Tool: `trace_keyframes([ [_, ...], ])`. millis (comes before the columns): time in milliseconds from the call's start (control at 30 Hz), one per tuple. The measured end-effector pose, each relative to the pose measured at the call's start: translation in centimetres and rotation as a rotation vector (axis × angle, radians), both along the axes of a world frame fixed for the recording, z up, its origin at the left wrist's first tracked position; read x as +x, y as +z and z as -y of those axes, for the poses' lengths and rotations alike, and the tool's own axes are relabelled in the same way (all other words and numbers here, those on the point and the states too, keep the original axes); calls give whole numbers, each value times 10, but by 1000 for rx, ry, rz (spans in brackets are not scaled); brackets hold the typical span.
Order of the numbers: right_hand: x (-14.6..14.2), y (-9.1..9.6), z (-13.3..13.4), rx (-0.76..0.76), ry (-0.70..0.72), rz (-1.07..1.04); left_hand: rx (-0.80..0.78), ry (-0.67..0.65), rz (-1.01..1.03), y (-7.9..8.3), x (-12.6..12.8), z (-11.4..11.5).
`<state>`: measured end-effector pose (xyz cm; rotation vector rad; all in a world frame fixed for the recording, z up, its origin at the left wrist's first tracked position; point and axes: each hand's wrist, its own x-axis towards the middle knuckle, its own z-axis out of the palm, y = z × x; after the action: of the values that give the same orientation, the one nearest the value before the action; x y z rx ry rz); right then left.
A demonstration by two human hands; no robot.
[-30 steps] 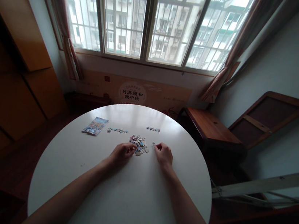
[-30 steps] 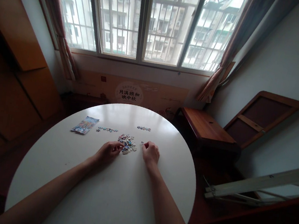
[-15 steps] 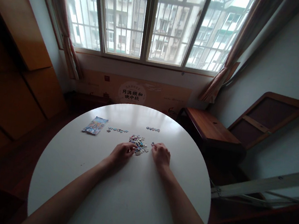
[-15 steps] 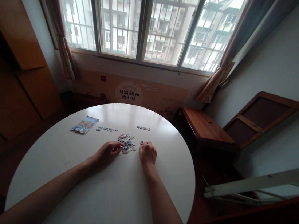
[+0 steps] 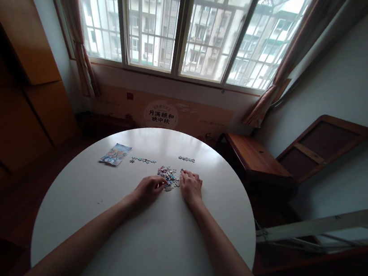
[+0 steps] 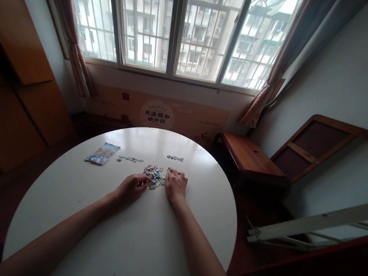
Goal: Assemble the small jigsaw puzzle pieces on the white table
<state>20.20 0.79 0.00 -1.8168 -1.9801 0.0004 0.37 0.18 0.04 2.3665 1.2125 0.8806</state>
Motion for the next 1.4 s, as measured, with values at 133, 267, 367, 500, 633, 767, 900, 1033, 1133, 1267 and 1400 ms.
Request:
trace_keyframes([
  [133, -2, 0, -12, -30, 24, 13, 22, -8, 5, 1, 0, 0],
  [267, -5, 2, -26, -61, 43, 36, 26, 6, 15, 2, 1, 1],
  [367, -7, 4, -34, -77, 47, 56, 15, 9, -6, 3, 2, 2],
  [500, -9, 7, -39, -122, 39, 95, -2, 21, -24, 5, 3, 3],
  [633, -9, 7, -39, -130, 38, 117, 3, 29, -22, 4, 3, 4],
  [767, -9, 6, -38, -130, 50, 142, 4, 52, -11, 3, 3, 3],
  [900, -9, 7, -38, -173, 66, 162, -1, 71, -8, 3, 3, 3],
  [1033, -10, 6, -40, -198, 51, 165, 3, 65, -11, 2, 3, 3],
  [1133, -10, 5, -43, -210, 41, 160, 10, 66, -9, 1, 3, 2],
  [1267, -10, 3, -45, -207, 50, 145, 10, 64, -7, 0, 2, 1],
  [1400, -10, 1, -45, -181, 55, 98, 2, 62, -5, 0, 2, 1],
])
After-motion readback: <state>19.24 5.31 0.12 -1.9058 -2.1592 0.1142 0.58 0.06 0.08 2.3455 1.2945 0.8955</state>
